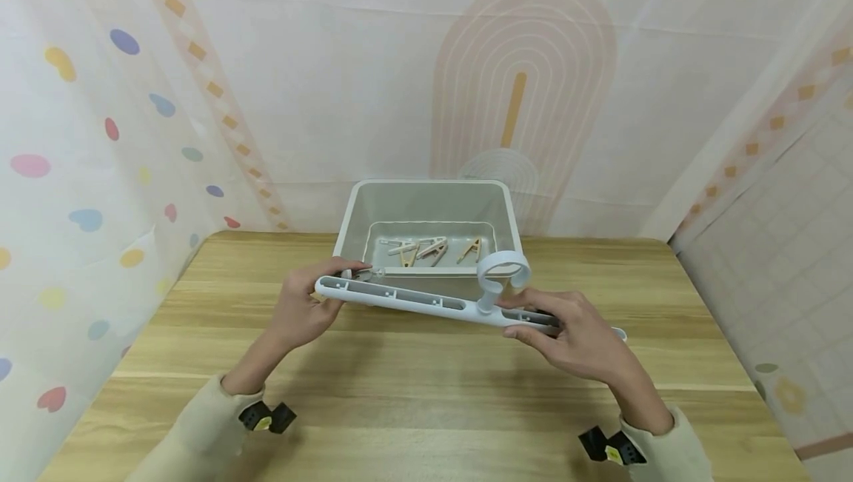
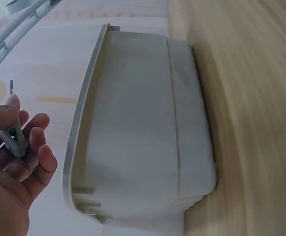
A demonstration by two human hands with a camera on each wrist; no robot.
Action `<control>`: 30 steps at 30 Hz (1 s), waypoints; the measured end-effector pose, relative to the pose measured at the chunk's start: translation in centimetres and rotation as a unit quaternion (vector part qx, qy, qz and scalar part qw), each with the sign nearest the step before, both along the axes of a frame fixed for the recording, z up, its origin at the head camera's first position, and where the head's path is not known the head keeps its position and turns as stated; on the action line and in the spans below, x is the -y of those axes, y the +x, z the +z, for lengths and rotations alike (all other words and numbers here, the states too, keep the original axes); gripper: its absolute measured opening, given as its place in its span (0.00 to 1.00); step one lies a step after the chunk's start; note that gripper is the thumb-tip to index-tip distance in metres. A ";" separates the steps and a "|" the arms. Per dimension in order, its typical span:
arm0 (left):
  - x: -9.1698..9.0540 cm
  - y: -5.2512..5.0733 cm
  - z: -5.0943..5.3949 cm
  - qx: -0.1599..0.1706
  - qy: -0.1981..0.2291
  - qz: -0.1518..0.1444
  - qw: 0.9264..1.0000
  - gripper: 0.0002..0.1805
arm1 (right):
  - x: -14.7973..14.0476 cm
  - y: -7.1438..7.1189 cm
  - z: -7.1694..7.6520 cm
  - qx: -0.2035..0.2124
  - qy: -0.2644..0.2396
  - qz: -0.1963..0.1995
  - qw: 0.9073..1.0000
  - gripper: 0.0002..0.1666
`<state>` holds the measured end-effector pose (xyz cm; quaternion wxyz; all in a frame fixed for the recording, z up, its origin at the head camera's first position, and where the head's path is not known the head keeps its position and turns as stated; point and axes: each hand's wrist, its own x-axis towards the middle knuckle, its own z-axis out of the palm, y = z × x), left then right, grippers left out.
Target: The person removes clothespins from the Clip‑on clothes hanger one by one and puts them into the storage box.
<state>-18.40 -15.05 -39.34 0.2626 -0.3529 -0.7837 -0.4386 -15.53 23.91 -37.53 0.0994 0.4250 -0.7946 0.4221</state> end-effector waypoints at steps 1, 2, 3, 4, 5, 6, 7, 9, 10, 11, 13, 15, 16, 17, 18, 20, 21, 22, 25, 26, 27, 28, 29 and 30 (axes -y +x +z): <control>0.1 -0.2 0.2 0.006 0.001 -0.003 1.000 0.19 | 0.0 0.0 0.0 0.004 0.005 -0.002 1.000 0.27; 0.1 -0.4 0.3 0.011 0.002 -0.007 1.000 0.20 | -0.1 0.0 0.1 0.009 0.009 -0.004 1.000 0.27; 0.2 -0.5 0.5 0.018 0.003 -0.011 1.000 0.19 | -0.1 0.0 0.1 0.015 0.012 -0.005 1.000 0.26; 0.2 -0.7 0.7 0.022 0.004 -0.015 1.000 0.18 | -0.2 -0.1 0.1 0.016 0.013 -0.005 1.000 0.26; 0.2 -0.9 0.9 0.026 0.005 -0.018 0.999 0.17 | -0.2 -0.1 0.1 0.012 0.010 -0.002 1.000 0.26; 0.2 -1.0 1.1 0.029 0.005 -0.020 0.999 0.16 | -0.2 0.0 0.1 0.007 0.007 0.000 1.000 0.27; 0.2 -1.2 1.3 0.031 0.005 -0.023 0.999 0.15 | -0.2 0.0 0.1 0.009 0.006 0.001 1.000 0.27; 0.2 -1.5 1.7 0.032 -0.001 -0.019 0.999 0.13 | -0.2 0.0 0.0 0.003 -0.002 0.007 1.000 0.28; 0.2 -1.7 1.9 0.033 -0.005 -0.016 0.999 0.13 | -0.2 0.0 -0.1 0.005 -0.001 0.007 1.000 0.27; 0.2 -1.9 2.1 0.034 -0.009 -0.014 0.999 0.12 | -0.2 0.1 -0.1 0.006 0.001 0.005 1.000 0.27; 0.2 -2.3 2.5 0.038 -0.012 -0.017 0.999 0.11 | -0.2 0.1 -0.3 0.013 0.005 0.002 1.000 0.27; 0.3 -2.7 2.9 0.050 -0.016 -0.028 0.998 0.10 | -0.1 0.1 -0.4 0.009 0.000 0.005 1.000 0.27; 0.3 -2.9 3.1 0.059 -0.015 -0.034 0.998 0.10 | -0.1 0.2 -0.4 0.012 0.003 0.002 1.000 0.27; 0.2 -3.1 3.3 0.068 -0.016 -0.039 0.997 0.10 | -0.1 0.2 -0.4 0.012 0.002 0.002 1.000 0.27; 0.2 -3.3 3.5 0.076 -0.019 -0.040 0.996 0.10 | -0.2 0.2 -0.5 0.013 0.000 0.003 1.000 0.27; 0.1 -3.7 3.8 0.092 -0.028 -0.037 0.995 0.09 | -0.2 0.2 -0.5 0.016 0.000 0.003 1.000 0.27; 0.0 -3.9 4.0 0.098 -0.035 -0.032 0.994 0.09 | -0.3 0.3 -0.6 0.023 0.005 -0.001 1.000 0.27; -0.1 -4.2 4.1 0.101 -0.042 -0.025 0.994 0.08 | -0.4 0.3 -0.6 0.030 0.009 -0.005 0.999 0.26; -0.2 -5.0 4.5 0.101 -0.066 -0.011 0.993 0.07 | -0.5 0.3 -0.7 0.033 0.012 -0.005 0.999 0.26; -0.3 -5.3 4.6 0.100 -0.074 -0.009 0.992 0.07 | -0.5 0.3 -0.7 0.032 0.013 -0.005 0.999 0.26; -0.4 -5.7 4.7 0.098 -0.081 -0.007 0.992 0.06 | -0.6 0.3 -0.7 0.037 0.015 -0.008 0.999 0.26; -0.4 -6.0 4.9 0.097 -0.088 -0.006 0.991 0.06 | -0.6 0.2 -0.7 0.036 0.016 -0.007 0.999 0.26; -0.5 -6.3 5.1 0.099 -0.093 -0.006 0.991 0.06 | -0.6 0.2 -0.7 0.036 0.017 -0.007 0.999 0.26; -0.5 -6.6 5.2 0.102 -0.098 -0.006 0.990 0.06 | -0.6 0.2 -0.7 0.039 0.019 -0.009 0.999 0.26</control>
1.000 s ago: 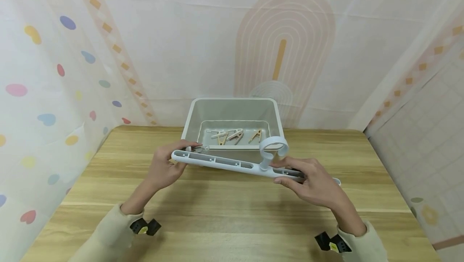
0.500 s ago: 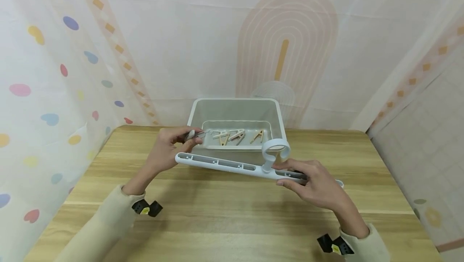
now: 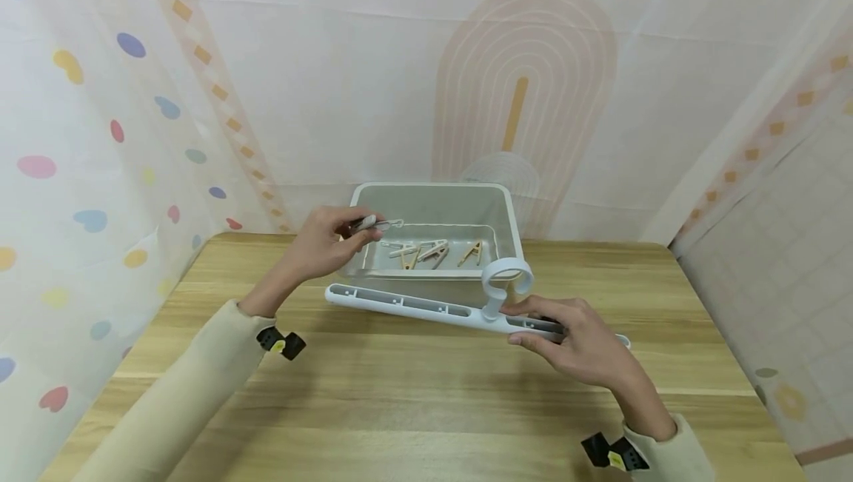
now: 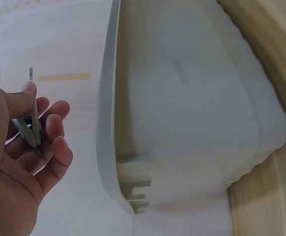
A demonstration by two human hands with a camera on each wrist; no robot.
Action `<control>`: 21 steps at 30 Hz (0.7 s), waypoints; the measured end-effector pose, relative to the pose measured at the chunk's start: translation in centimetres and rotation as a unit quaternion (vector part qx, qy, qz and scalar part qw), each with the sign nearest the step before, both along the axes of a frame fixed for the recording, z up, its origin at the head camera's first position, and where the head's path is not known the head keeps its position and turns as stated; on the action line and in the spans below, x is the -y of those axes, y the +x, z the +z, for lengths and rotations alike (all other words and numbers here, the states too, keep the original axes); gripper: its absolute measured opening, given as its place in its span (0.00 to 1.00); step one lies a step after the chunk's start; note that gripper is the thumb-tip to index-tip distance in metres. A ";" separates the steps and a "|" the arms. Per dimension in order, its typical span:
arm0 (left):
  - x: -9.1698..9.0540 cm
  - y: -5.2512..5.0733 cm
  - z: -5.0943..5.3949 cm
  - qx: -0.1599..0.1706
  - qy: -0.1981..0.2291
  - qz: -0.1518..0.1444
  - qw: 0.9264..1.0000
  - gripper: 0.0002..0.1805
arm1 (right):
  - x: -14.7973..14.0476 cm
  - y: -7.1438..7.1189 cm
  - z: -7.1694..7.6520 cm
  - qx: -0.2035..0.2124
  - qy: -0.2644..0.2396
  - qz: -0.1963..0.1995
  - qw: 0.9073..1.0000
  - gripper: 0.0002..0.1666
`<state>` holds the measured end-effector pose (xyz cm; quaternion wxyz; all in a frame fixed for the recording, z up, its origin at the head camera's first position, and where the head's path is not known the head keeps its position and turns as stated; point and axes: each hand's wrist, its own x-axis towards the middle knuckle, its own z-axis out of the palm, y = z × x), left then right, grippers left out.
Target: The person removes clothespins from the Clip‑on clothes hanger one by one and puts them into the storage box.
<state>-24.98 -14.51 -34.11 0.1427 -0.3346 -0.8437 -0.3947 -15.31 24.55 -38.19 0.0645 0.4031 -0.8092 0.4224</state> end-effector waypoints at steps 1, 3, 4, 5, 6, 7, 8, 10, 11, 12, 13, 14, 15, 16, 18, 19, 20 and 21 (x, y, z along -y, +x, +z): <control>0.0 -0.3 0.1 0.004 -0.005 0.002 1.000 0.06 | 0.0 0.0 0.0 0.002 0.001 -0.002 1.000 0.26; -0.1 -1.0 0.4 0.010 -0.012 0.006 1.000 0.06 | 0.0 0.0 0.0 0.006 0.004 -0.007 1.000 0.25; -0.1 -1.4 0.4 0.012 -0.016 0.009 1.000 0.05 | 0.0 0.0 -0.1 0.004 0.007 -0.008 1.000 0.25; -0.1 -1.7 0.5 0.011 -0.021 0.011 1.000 0.05 | 0.0 0.0 -0.1 0.005 0.008 -0.009 1.000 0.25; -0.1 -2.1 0.6 0.007 -0.027 0.017 0.999 0.04 | -0.1 -0.1 -0.1 0.007 0.010 -0.011 1.000 0.25; 0.0 -2.4 0.6 0.002 -0.032 0.020 0.999 0.03 | -0.1 -0.1 -0.1 0.007 0.011 -0.010 1.000 0.24; 0.0 -2.8 0.6 -0.002 -0.037 0.024 0.999 0.03 | 0.0 -0.1 -0.1 0.005 0.012 -0.009 1.000 0.24; 0.1 -3.4 0.6 -0.004 -0.048 0.032 0.998 0.04 | 0.0 -0.2 -0.1 0.008 0.013 -0.008 1.000 0.24; 0.1 -3.7 0.6 -0.003 -0.054 0.037 0.998 0.04 | 0.0 -0.2 -0.1 0.012 0.013 -0.008 1.000 0.24; 0.1 -4.0 0.6 0.001 -0.062 0.042 0.997 0.04 | 0.1 -0.2 -0.1 0.013 0.015 -0.009 1.000 0.24; 0.1 -4.2 0.6 0.008 -0.070 0.046 0.996 0.05 | 0.1 -0.2 -0.1 0.013 0.015 -0.009 1.000 0.24; 0.1 -4.5 0.5 0.016 -0.079 0.050 0.996 0.06 | 0.1 -0.2 0.0 0.015 0.017 -0.009 1.000 0.24; 0.1 -4.7 0.5 0.022 -0.091 0.054 0.994 0.06 | 0.1 -0.3 0.0 0.018 0.019 -0.010 1.000 0.24; 0.1 -4.9 0.5 0.026 -0.104 0.059 0.993 0.07 | 0.1 -0.3 0.0 0.016 0.021 -0.010 1.000 0.24; 0.2 -5.3 0.5 0.035 -0.125 0.066 0.989 0.09 | 0.2 -0.3 -0.1 0.016 0.025 -0.010 1.000 0.24; 0.2 -5.5 0.5 0.040 -0.133 0.071 0.988 0.11 | 0.2 -0.2 -0.1 0.016 0.025 -0.009 1.000 0.24; 0.2 -5.6 0.4 0.045 -0.142 0.075 0.986 0.13 | 0.2 -0.2 -0.1 0.017 0.027 -0.009 0.999 0.24; 0.2 -5.7 0.5 0.052 -0.149 0.079 0.984 0.16 | 0.2 -0.2 -0.1 0.017 0.027 -0.009 0.999 0.24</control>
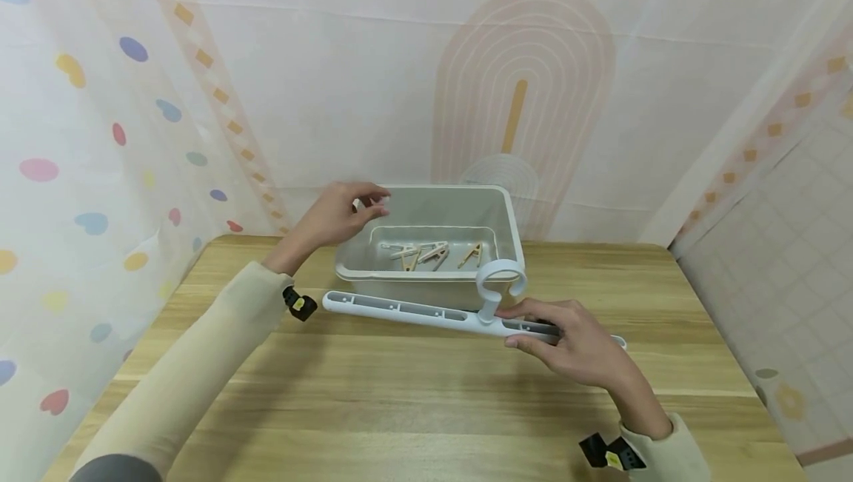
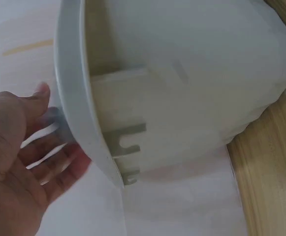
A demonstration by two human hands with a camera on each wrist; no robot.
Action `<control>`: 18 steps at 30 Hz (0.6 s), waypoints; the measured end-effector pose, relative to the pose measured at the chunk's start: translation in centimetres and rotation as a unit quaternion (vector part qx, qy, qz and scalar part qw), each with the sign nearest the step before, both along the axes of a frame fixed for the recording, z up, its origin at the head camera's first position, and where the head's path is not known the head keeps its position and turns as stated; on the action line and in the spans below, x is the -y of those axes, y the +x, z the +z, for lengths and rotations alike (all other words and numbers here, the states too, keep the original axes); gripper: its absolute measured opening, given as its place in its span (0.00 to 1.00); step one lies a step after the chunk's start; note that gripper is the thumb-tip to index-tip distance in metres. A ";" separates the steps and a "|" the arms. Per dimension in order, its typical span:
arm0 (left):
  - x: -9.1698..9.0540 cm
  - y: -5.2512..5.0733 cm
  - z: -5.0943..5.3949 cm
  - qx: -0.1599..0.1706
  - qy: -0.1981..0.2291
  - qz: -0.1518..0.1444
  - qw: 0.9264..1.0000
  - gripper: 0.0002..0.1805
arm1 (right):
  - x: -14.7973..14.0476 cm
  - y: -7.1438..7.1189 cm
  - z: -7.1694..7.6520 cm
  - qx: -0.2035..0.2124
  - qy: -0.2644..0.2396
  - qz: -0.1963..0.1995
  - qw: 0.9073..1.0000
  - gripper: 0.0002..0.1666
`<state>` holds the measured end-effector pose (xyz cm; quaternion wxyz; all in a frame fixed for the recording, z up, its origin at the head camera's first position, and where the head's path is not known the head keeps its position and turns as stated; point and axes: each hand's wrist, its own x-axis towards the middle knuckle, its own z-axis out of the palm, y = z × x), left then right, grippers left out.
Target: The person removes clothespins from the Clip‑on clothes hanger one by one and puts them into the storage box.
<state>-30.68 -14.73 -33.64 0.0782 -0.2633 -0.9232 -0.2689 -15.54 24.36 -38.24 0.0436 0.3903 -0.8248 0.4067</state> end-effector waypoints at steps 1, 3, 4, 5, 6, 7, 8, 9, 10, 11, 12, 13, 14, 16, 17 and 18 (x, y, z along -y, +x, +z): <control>0.0 -0.1 0.0 0.008 -0.003 0.004 1.000 0.19 | 0.0 0.0 0.0 0.002 0.000 -0.001 1.000 0.24; 0.1 -0.2 0.1 0.023 -0.008 0.009 1.000 0.25 | 0.0 0.0 0.1 0.007 0.000 -0.002 1.000 0.24; 0.1 -0.2 0.1 0.029 -0.010 0.011 0.999 0.26 | -0.1 0.1 0.1 0.010 0.000 -0.002 1.000 0.24; 0.2 -0.1 0.2 0.034 -0.010 0.009 0.999 0.28 | -0.1 0.1 0.1 0.011 0.001 -0.003 1.000 0.24; 0.2 -0.1 0.2 0.037 -0.010 0.008 0.999 0.29 | -0.1 0.1 0.1 0.012 0.001 -0.003 1.000 0.24; 0.2 0.0 0.2 0.038 -0.008 0.005 0.999 0.30 | -0.2 0.1 0.2 0.012 0.002 -0.005 1.000 0.24; 0.3 0.1 0.2 0.038 -0.008 0.001 0.999 0.30 | -0.2 0.1 0.2 0.011 0.003 -0.005 1.000 0.24; 0.3 0.2 0.3 0.038 -0.005 -0.002 0.999 0.31 | -0.2 0.1 0.2 0.011 0.003 -0.005 1.000 0.24; 0.3 0.3 0.3 0.038 -0.002 -0.006 0.999 0.31 | -0.3 0.1 0.2 0.011 0.003 -0.006 1.000 0.24; 0.3 0.6 0.4 0.039 0.002 -0.008 0.999 0.32 | -0.3 0.2 0.2 0.011 0.004 -0.006 1.000 0.24; 0.3 0.8 0.5 0.039 0.007 -0.011 0.999 0.32 | -0.4 0.2 0.2 0.010 0.004 -0.007 1.000 0.24; 0.3 1.1 0.7 0.039 0.013 -0.014 0.999 0.32 | -0.4 0.2 0.2 0.010 0.004 -0.007 1.000 0.24; 0.3 1.3 0.8 0.039 0.018 -0.015 0.999 0.33 | -0.4 0.1 0.1 0.008 0.004 -0.007 1.000 0.24; 0.3 1.9 1.1 0.036 0.026 -0.021 0.999 0.32 | -0.4 0.1 0.1 0.003 0.004 -0.008 1.000 0.24; 0.3 2.2 1.2 0.033 0.030 -0.024 0.999 0.32 | -0.4 0.1 0.0 0.000 0.003 -0.008 1.000 0.25; 0.3 2.5 1.4 0.029 0.034 -0.028 0.999 0.32 | -0.4 0.0 0.0 -0.003 0.002 -0.008 1.000 0.25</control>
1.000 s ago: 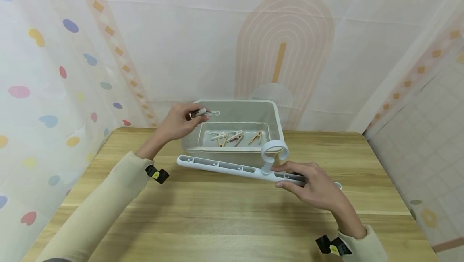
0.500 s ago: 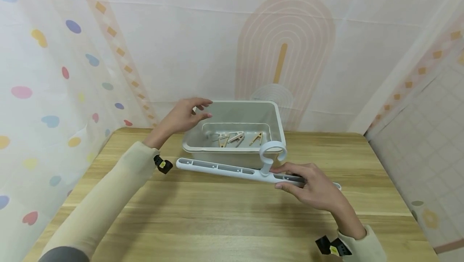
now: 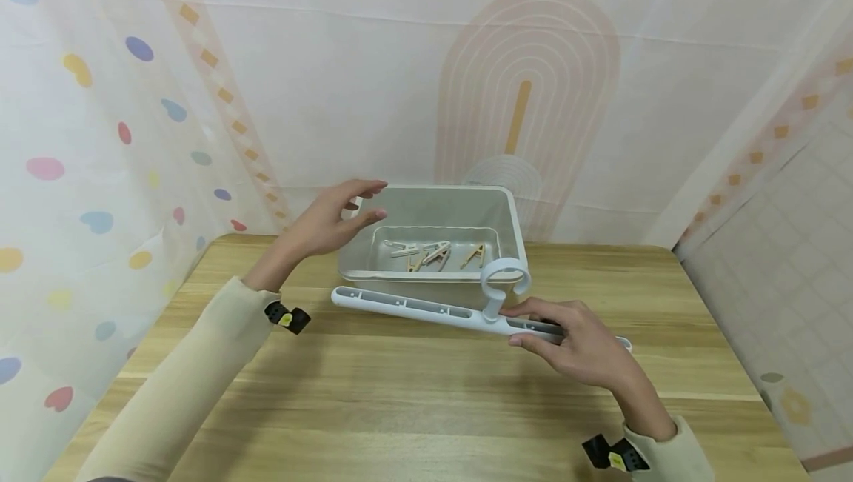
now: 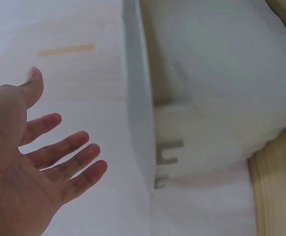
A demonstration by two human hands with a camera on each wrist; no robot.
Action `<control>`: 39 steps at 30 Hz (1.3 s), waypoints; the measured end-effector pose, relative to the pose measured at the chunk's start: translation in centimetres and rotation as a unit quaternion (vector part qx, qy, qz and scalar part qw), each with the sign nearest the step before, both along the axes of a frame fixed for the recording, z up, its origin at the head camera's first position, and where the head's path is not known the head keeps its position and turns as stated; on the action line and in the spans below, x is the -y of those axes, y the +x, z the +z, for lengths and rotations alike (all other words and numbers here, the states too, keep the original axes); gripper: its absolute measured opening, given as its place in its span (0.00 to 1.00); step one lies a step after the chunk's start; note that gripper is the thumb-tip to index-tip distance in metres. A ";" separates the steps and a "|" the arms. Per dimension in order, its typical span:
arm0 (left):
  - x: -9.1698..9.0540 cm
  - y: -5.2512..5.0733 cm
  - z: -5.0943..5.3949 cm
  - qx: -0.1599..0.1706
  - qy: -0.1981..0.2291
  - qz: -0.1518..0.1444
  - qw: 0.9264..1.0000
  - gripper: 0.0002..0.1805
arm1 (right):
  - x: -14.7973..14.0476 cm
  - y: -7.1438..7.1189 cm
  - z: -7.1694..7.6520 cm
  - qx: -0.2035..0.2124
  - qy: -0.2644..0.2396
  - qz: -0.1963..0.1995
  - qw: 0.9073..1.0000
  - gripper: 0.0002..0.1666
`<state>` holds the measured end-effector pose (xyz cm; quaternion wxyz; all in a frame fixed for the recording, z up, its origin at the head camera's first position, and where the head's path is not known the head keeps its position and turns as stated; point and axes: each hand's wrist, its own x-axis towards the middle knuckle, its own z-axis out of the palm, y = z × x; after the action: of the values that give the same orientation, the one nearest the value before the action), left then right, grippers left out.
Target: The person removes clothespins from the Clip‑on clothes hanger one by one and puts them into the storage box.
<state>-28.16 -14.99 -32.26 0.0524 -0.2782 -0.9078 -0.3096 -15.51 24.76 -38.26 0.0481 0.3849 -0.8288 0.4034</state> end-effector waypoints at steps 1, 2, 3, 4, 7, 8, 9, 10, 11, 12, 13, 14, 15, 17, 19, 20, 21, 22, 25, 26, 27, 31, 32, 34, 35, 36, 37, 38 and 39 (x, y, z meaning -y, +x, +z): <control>0.0 0.4 0.1 -0.004 0.003 -0.003 1.000 0.32 | 0.0 -0.1 -0.1 -0.004 0.000 -0.001 1.000 0.25; 0.0 0.8 0.2 -0.010 0.006 -0.005 1.000 0.32 | 0.0 -0.1 -0.1 -0.007 0.000 0.001 1.000 0.24; 0.1 1.2 0.3 -0.015 0.008 -0.007 1.000 0.31 | 0.1 -0.2 -0.1 -0.007 0.001 0.000 1.000 0.24; 0.1 1.7 0.4 -0.020 0.011 -0.009 1.000 0.31 | 0.1 -0.2 -0.2 -0.007 0.002 0.000 1.000 0.24; 0.1 3.0 0.6 -0.036 0.022 -0.014 0.999 0.30 | 0.1 -0.4 -0.2 -0.003 0.004 -0.001 1.000 0.22; 0.1 3.4 0.6 -0.041 0.025 -0.017 0.999 0.30 | 0.1 -0.4 -0.2 -0.001 0.005 -0.001 1.000 0.22; 0.1 3.8 0.6 -0.047 0.027 -0.021 0.998 0.30 | 0.1 -0.4 -0.2 0.002 0.006 -0.003 1.000 0.22; 0.1 4.3 0.6 -0.052 0.029 -0.024 0.998 0.30 | 0.1 -0.5 -0.2 0.002 0.006 -0.004 1.000 0.22; 0.0 4.7 0.6 -0.056 0.031 -0.028 0.998 0.30 | 0.1 -0.5 -0.2 0.003 0.006 -0.003 1.000 0.22; 0.0 5.1 0.6 -0.060 0.033 -0.030 0.997 0.31 | 0.2 -0.5 -0.2 0.002 0.007 -0.005 1.000 0.22; -0.1 5.5 0.5 -0.063 0.034 -0.033 0.997 0.31 | 0.2 -0.6 -0.1 0.000 0.007 -0.006 1.000 0.22; -0.2 6.0 0.4 -0.066 0.035 -0.034 0.997 0.31 | 0.3 -0.6 -0.2 -0.005 0.006 -0.005 1.000 0.23; -0.3 6.4 0.4 -0.068 0.036 -0.036 0.996 0.31 | 0.3 -0.7 -0.2 -0.008 0.006 -0.004 1.000 0.22; -0.7 7.2 0.2 -0.075 0.038 -0.037 0.996 0.31 | 0.3 -0.7 -0.3 -0.013 0.004 -0.005 1.000 0.23; -1.1 8.1 -0.1 -0.081 0.043 -0.041 0.995 0.32 | 0.4 -0.8 -0.4 -0.014 0.004 -0.005 1.000 0.23; -1.2 8.5 -0.3 -0.086 0.042 -0.042 0.994 0.32 | 0.5 -0.9 -0.4 -0.015 0.005 -0.006 1.000 0.23; -1.4 8.9 -0.5 -0.090 0.043 -0.046 0.994 0.32 | 0.5 -0.9 -0.5 -0.014 0.007 -0.008 1.000 0.23; -1.7 9.3 -0.7 -0.097 0.043 -0.050 0.993 0.32 | 0.6 -1.0 -0.5 -0.013 0.009 -0.010 1.000 0.23; -2.3 10.2 -1.4 -0.116 0.046 -0.066 0.990 0.32 | 0.7 -1.0 -0.6 -0.010 0.014 -0.012 1.000 0.22; -2.6 10.5 -1.7 -0.124 0.044 -0.070 0.989 0.32 | 0.7 -1.0 -0.6 -0.009 0.015 -0.013 1.000 0.22; -2.8 10.8 -1.9 -0.130 0.043 -0.075 0.988 0.31 | 0.8 -0.9 -0.6 -0.007 0.016 -0.012 1.000 0.22; -3.3 11.8 -2.9 -0.140 0.024 -0.080 0.987 0.29 | 0.9 -0.9 -0.6 0.000 0.023 -0.015 1.000 0.20; -3.4 12.1 -3.2 -0.142 0.015 -0.079 0.987 0.28 | 1.0 -0.9 -0.5 -0.001 0.026 -0.017 1.000 0.20; -3.5 12.5 -3.7 -0.145 0.001 -0.082 0.986 0.25 | 1.1 -0.8 -0.5 -0.001 0.034 -0.020 0.999 0.19; -3.6 12.6 -4.0 -0.150 -0.007 -0.084 0.985 0.23 | 1.1 -0.9 -0.5 0.001 0.037 -0.021 0.999 0.18; -3.6 12.7 -4.3 -0.156 -0.013 -0.088 0.984 0.22 | 1.2 -0.9 -0.5 0.002 0.042 -0.022 0.999 0.18; -3.6 12.8 -4.5 -0.161 -0.017 -0.092 0.983 0.20 | 1.2 -0.9 -0.5 0.005 0.046 -0.021 0.999 0.18; -3.6 12.9 -4.8 -0.167 -0.019 -0.095 0.981 0.18 | 1.2 -0.9 -0.6 0.008 0.050 -0.020 0.998 0.17; -3.7 12.9 -5.1 -0.172 -0.021 -0.098 0.980 0.17 | 1.3 -0.8 -0.7 0.014 0.054 -0.019 0.998 0.17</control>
<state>-15.23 -11.34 -37.38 0.1714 -0.4157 -0.8598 -0.2419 -16.35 23.50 -38.91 0.0238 0.3654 -0.8572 0.3622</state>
